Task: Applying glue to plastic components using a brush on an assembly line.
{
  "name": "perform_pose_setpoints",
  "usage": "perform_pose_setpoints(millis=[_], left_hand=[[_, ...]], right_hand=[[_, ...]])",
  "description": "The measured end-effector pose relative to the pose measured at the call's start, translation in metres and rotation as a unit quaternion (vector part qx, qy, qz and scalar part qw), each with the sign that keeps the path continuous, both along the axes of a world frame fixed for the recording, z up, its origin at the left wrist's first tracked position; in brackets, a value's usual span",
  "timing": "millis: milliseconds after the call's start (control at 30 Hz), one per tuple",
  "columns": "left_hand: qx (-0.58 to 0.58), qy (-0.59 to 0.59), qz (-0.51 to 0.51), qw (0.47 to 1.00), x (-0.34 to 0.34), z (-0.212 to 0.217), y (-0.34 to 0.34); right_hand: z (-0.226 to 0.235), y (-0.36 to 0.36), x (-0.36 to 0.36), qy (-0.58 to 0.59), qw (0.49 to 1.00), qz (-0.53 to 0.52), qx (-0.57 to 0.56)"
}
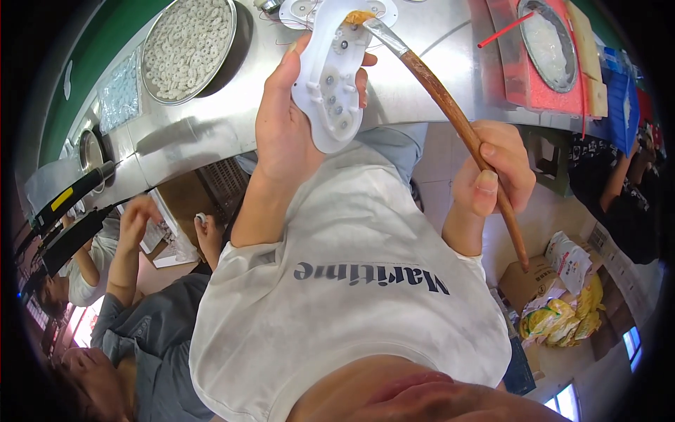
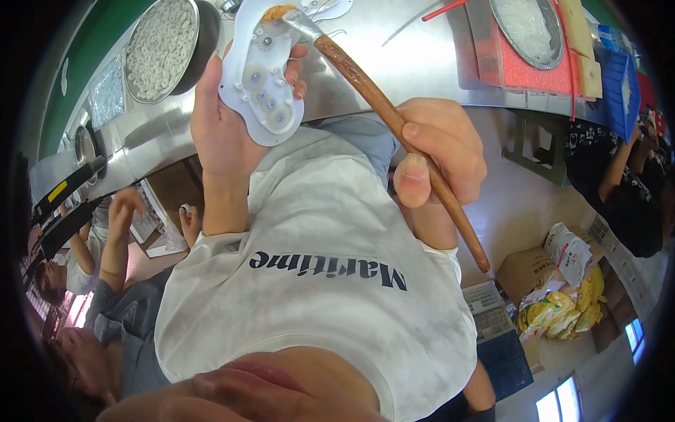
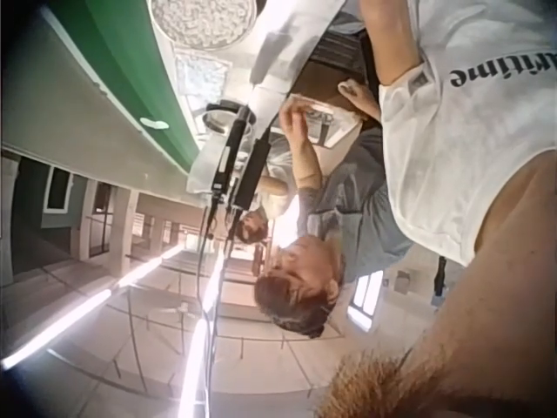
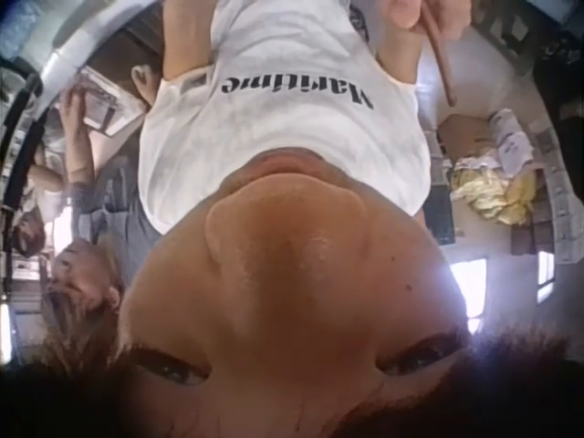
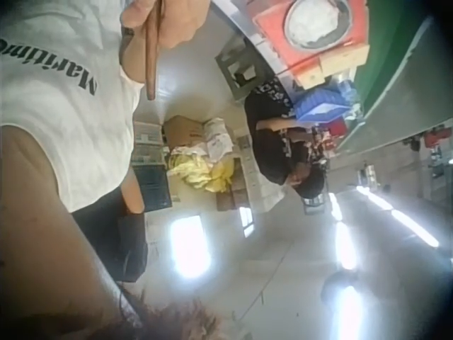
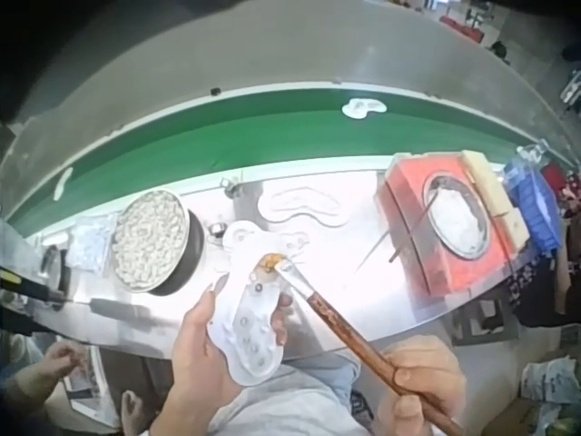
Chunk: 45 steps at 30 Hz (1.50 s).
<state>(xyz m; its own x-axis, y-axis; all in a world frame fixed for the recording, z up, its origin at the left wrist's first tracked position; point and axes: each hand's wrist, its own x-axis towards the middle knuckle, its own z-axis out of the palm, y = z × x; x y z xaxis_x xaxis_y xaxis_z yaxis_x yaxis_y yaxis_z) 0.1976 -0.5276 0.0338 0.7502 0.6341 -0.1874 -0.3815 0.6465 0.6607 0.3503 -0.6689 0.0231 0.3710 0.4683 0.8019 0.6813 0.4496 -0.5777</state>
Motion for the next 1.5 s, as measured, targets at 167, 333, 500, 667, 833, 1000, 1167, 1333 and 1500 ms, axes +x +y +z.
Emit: perform_pose_setpoints(millis=[167, 333, 500, 667, 833, 1000, 1167, 1333, 1500], left_hand=[[0.013, -0.005, 0.014, 1.0, 0.002, -0.002, -0.002], [0.01, 0.013, 0.008, 1.0, 0.0, -0.004, 0.0], [0.013, 0.018, 0.019, 1.0, 0.001, -0.004, 0.001], [0.044, 0.018, 0.044, 0.998, 0.002, -0.001, 0.0], [0.032, 0.036, 0.059, 0.997, 0.004, -0.001, -0.003], [0.026, 0.003, 0.073, 0.997, 0.007, -0.005, -0.006], [-0.052, -0.039, 0.05, 0.997, 0.006, -0.007, -0.006], [-0.046, -0.004, 0.057, 0.997, 0.003, -0.005, -0.006], [-0.054, -0.011, 0.046, 0.997, 0.001, -0.005, -0.001]], right_hand=[[0.004, -0.003, -0.012, 0.029, 1.0, 0.0, -0.007], [0.005, -0.001, -0.012, 0.023, 0.998, 0.056, -0.017], [0.003, 0.001, -0.011, -0.023, 0.999, 0.039, -0.023], [0.002, 0.007, -0.009, 0.035, 0.999, 0.022, 0.005], [0.009, 0.005, -0.012, 0.129, 0.991, 0.03, 0.015], [0.014, 0.003, -0.013, 0.22, 0.975, 0.029, -0.004], [0.015, -0.001, -0.017, 0.236, 0.971, 0.013, -0.047], [0.012, -0.005, -0.024, 0.151, 0.987, 0.035, -0.031], [0.012, -0.006, -0.02, 0.195, 0.978, 0.04, -0.059]])
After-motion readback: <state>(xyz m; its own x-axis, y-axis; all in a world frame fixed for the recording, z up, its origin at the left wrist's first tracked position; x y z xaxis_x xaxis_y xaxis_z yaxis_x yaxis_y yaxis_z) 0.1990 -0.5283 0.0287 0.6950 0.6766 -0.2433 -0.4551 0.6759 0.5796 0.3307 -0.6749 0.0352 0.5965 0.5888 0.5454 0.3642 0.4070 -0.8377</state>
